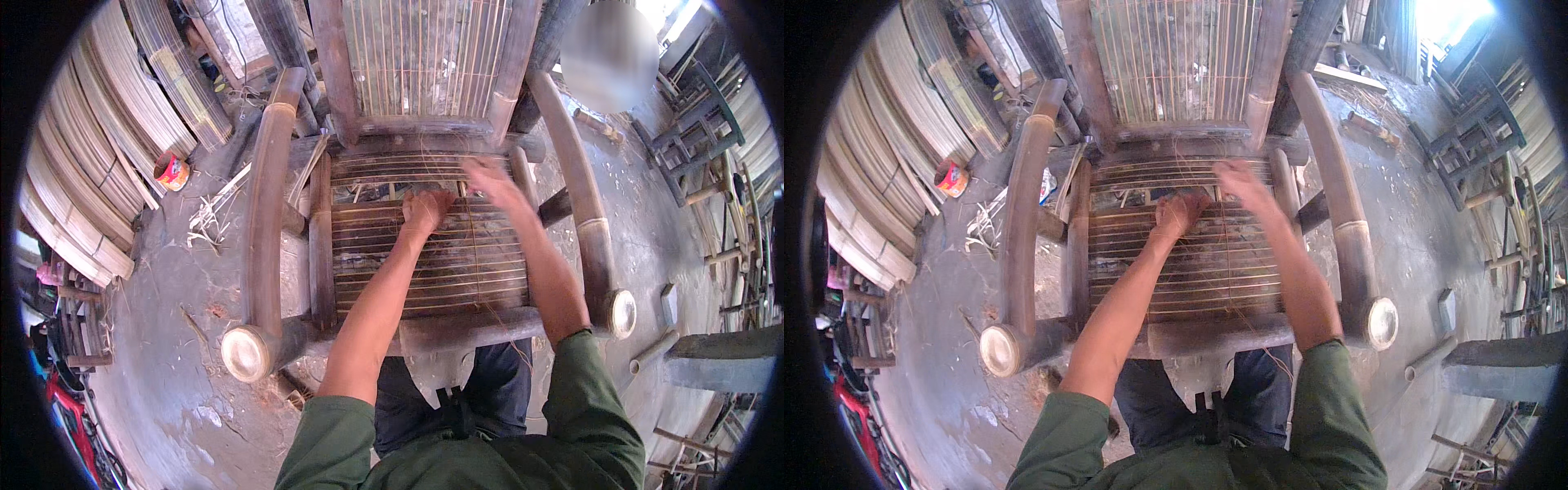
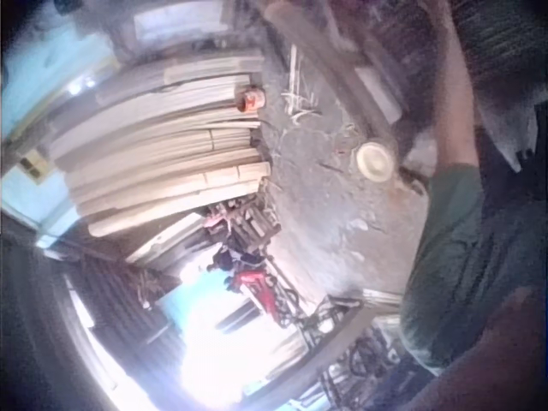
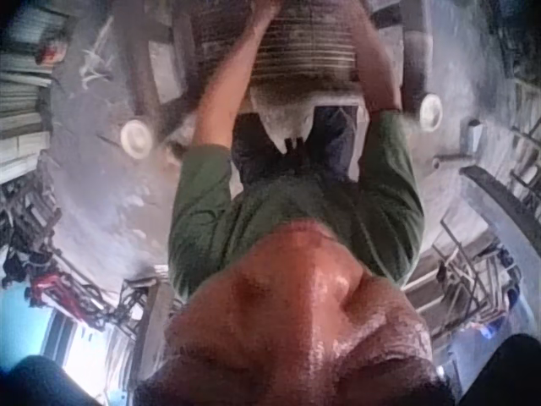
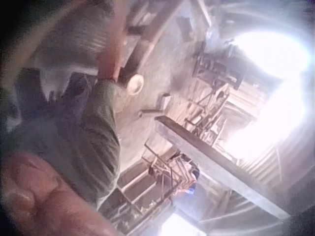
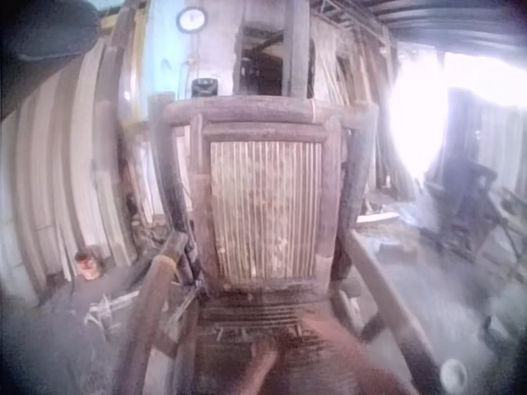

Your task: The person weaves thin bamboo strips into the seat of a bamboo chair using their hands. They interlace the strips through the existing frame to form a woven seat surface.

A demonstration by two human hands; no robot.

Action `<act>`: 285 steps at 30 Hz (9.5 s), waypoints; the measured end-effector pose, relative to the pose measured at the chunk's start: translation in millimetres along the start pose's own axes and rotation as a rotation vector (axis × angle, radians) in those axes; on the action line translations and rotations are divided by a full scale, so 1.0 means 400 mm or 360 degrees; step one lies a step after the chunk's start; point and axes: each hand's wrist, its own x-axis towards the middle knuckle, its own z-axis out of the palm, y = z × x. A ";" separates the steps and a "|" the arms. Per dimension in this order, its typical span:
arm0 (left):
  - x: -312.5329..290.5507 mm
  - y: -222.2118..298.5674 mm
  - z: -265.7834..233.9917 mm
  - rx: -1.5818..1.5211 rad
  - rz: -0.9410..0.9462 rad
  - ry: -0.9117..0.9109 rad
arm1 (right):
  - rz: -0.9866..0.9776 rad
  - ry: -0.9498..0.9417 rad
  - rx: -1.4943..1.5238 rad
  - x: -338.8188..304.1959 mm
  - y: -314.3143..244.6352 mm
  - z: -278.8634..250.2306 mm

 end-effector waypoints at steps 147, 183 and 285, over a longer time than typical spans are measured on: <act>-0.113 -0.274 -0.188 -0.0473 -0.0098 -0.0416 | 0.0141 -0.0557 -0.0476 -0.340 -0.298 0.072; -0.091 -0.289 -0.213 -0.2399 -0.0430 0.0119 | 0.0377 -0.0350 0.0532 -0.098 -0.097 0.348; -0.070 -0.264 -0.155 -0.1142 -0.0029 0.0627 | -0.0638 -0.0163 -0.0886 -0.040 -0.052 0.287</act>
